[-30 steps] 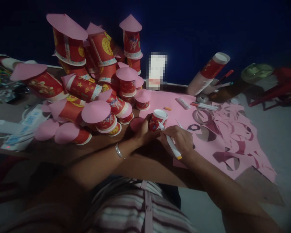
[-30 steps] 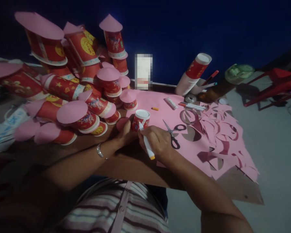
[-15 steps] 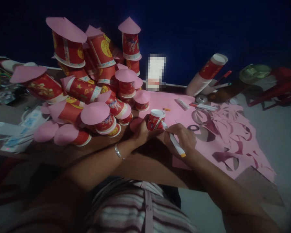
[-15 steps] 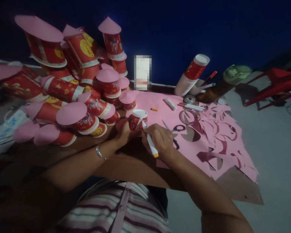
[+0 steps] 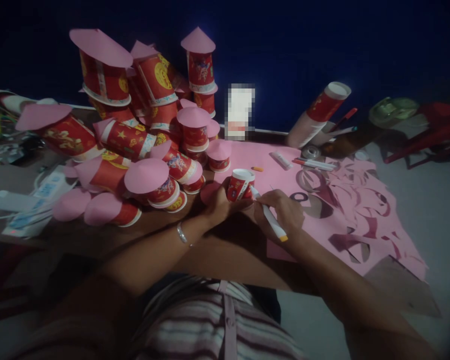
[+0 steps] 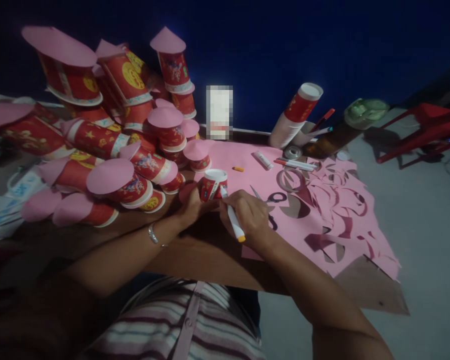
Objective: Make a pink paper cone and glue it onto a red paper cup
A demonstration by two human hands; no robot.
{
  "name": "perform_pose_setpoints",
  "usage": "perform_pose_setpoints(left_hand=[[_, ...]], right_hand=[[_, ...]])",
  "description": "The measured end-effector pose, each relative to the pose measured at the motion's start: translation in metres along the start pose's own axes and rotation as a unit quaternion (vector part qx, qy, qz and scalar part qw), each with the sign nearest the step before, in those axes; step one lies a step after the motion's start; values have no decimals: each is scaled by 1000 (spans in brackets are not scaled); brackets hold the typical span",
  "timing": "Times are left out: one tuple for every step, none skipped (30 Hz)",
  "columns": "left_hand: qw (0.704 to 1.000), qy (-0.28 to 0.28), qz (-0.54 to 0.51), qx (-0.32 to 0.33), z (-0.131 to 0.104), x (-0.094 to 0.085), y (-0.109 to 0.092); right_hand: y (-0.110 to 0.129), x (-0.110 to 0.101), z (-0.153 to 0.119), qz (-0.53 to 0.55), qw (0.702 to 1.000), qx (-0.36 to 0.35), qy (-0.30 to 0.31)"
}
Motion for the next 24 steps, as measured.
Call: perform_pose_setpoints(left_hand=[[1000, 2, -9, 1, 0, 1, 0], [1000, 4, -15, 3, 0, 1, 0], [1000, 4, -18, 5, 1, 1, 0], [1000, 3, -16, 7, 2, 1, 1], [1000, -2, -13, 10, 2, 0, 2], [1000, -7, -10, 10, 3, -2, 3], [1000, -13, -8, 8, 4, -3, 5], [1000, -15, -8, 6, 4, -4, 7], [1000, -17, -8, 6, 4, -5, 7], [1000, -16, -7, 5, 4, -5, 8], [1000, -15, -5, 5, 4, -5, 7], [1000, -13, -3, 6, 4, -5, 7], [1000, -13, -1, 8, 4, -5, 6], [1000, -13, 0, 10, 4, -5, 5], [1000, -10, -1, 12, 4, -4, 4], [1000, -7, -3, 15, 4, -4, 4], [1000, -3, -8, 19, 4, -3, 3], [1000, 2, -12, 21, 4, -2, 3], [1000, 8, -16, 22, 4, -2, 3], [1000, 13, -18, 23, 4, -1, 3], [999, 18, -17, 21, 4, -1, 4], [999, 23, -14, 19, 4, 0, 5], [999, 28, -12, 15, 4, 1, 6], [999, 30, -13, 11, 4, 2, 6]], right_hand=[[-1, 0, 0, -2, 1000, 1, 0], [-2, 1, 0, -1, 1000, 1, 0], [-3, 1, 0, 0, 1000, 0, -1], [-3, 2, 0, 1, 1000, -2, -2], [-4, 2, 0, 1, 1000, -4, -4], [-4, 2, 0, 1, 1000, -6, -5], [-5, 2, 0, 1, 1000, -8, -8], [-5, 2, 0, 0, 1000, -8, -9], [-6, 2, 1, -1, 1000, -7, -9], [-6, 3, 1, -2, 1000, -7, -8], [-7, 3, 1, -3, 1000, -6, -7], [-7, 3, 1, -4, 1000, -5, -7], [-8, 2, 1, -5, 1000, -2, -8], [-8, 2, 1, -6, 1000, -1, -8], [-9, 2, 1, -6, 1000, 0, -8], [-9, 2, 1, -4, 1000, 0, -7], [-9, 2, 1, -2, 1000, 1, -5], [-9, 3, 1, -1, 1000, 2, -3], [-9, 3, 1, 0, 1000, 2, -1], [-9, 3, 1, 1, 1000, 2, 1], [-9, 2, 1, 1, 1000, 1, 1], [-9, 2, 1, 1, 1000, 0, 1], [-9, 2, 1, 1, 1000, -2, 2], [-9, 2, 1, 1, 1000, -2, 5]])
Point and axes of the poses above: each hand's wrist, its own z-axis towards the middle knuckle, its own x-axis out of the palm, y = z × x, the point moved 10 cm from there along z, towards the middle knuckle, and after that the axes turned 6 degrees about -y, right-handed, at the moved point
